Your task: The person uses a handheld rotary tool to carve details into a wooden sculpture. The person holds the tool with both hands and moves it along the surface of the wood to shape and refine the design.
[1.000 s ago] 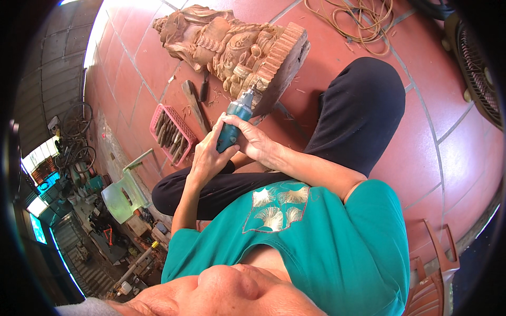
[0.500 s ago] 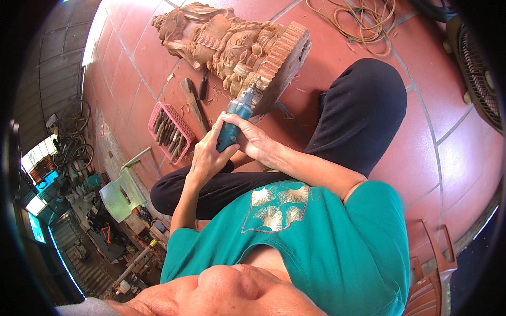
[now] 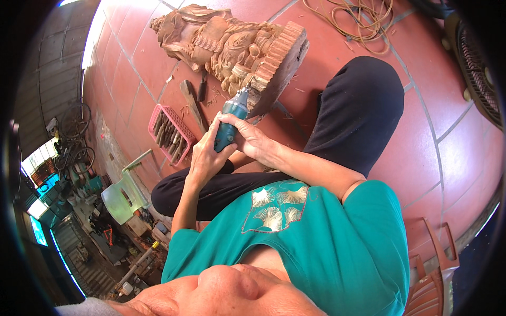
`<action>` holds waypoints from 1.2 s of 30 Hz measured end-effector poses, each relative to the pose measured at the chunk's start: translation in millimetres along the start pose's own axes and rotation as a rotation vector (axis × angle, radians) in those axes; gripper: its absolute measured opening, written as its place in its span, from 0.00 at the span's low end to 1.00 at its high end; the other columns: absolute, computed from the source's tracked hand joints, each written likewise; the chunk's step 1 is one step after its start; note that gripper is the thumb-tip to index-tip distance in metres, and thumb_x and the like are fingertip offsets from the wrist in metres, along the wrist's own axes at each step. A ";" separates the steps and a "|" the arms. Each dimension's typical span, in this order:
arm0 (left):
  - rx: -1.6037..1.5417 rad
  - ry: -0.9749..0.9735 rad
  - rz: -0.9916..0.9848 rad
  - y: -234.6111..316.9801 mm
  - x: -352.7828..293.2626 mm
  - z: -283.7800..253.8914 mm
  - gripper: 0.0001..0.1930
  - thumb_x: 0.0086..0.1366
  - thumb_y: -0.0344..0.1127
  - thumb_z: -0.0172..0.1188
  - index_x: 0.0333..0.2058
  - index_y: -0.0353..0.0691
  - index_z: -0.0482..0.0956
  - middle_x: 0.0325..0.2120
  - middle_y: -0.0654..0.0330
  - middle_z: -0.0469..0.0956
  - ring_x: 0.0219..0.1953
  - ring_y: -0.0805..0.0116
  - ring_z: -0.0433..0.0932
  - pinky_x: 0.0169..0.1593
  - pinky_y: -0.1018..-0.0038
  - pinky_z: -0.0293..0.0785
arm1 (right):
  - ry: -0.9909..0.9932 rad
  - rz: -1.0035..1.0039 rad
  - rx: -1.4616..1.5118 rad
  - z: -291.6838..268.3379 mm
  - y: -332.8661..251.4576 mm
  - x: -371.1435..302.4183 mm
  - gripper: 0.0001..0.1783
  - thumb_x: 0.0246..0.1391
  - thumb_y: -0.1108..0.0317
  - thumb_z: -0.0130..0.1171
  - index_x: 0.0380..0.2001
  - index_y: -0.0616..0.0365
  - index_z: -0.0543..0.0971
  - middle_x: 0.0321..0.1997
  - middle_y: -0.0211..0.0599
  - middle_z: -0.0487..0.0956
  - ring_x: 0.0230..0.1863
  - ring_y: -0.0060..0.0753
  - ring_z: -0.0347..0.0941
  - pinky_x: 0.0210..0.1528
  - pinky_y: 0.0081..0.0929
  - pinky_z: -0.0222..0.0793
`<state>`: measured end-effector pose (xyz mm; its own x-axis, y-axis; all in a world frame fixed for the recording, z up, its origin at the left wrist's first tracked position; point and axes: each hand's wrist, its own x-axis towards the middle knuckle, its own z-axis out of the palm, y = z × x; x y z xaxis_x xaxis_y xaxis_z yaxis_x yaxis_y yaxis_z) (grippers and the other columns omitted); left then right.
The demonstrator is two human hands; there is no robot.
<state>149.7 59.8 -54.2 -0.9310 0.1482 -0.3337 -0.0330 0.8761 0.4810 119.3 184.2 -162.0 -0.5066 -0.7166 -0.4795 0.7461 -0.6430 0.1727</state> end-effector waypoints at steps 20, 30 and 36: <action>0.006 -0.072 -0.031 6.7 0.0 -5.4 0.45 0.59 0.40 0.72 0.71 0.36 0.59 0.61 0.42 0.73 0.55 0.41 0.79 0.55 0.58 0.77 | -0.020 0.018 0.037 2.9 -1.5 -12.8 0.15 0.58 0.63 0.71 0.46 0.50 0.79 0.43 0.25 0.81 0.47 0.24 0.78 0.55 0.31 0.74; 0.020 -0.038 -0.015 2.1 -0.3 -3.1 0.45 0.59 0.39 0.72 0.70 0.33 0.58 0.66 0.43 0.68 0.59 0.43 0.77 0.58 0.60 0.77 | 0.002 0.031 0.016 1.0 -0.7 -4.1 0.15 0.57 0.62 0.72 0.45 0.49 0.80 0.43 0.25 0.81 0.46 0.24 0.78 0.54 0.32 0.74; 0.034 0.011 -0.004 0.5 0.7 -1.1 0.45 0.58 0.39 0.72 0.70 0.32 0.60 0.61 0.40 0.73 0.55 0.43 0.80 0.54 0.60 0.79 | -0.018 0.002 -0.022 -1.9 1.3 4.2 0.16 0.56 0.61 0.73 0.45 0.48 0.80 0.42 0.24 0.81 0.46 0.25 0.77 0.54 0.32 0.73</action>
<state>148.7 59.8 -53.3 -0.9348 0.1398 -0.3266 -0.0244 0.8920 0.4514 119.0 180.9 -165.4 -0.5131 -0.7226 -0.4632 0.7563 -0.6358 0.1542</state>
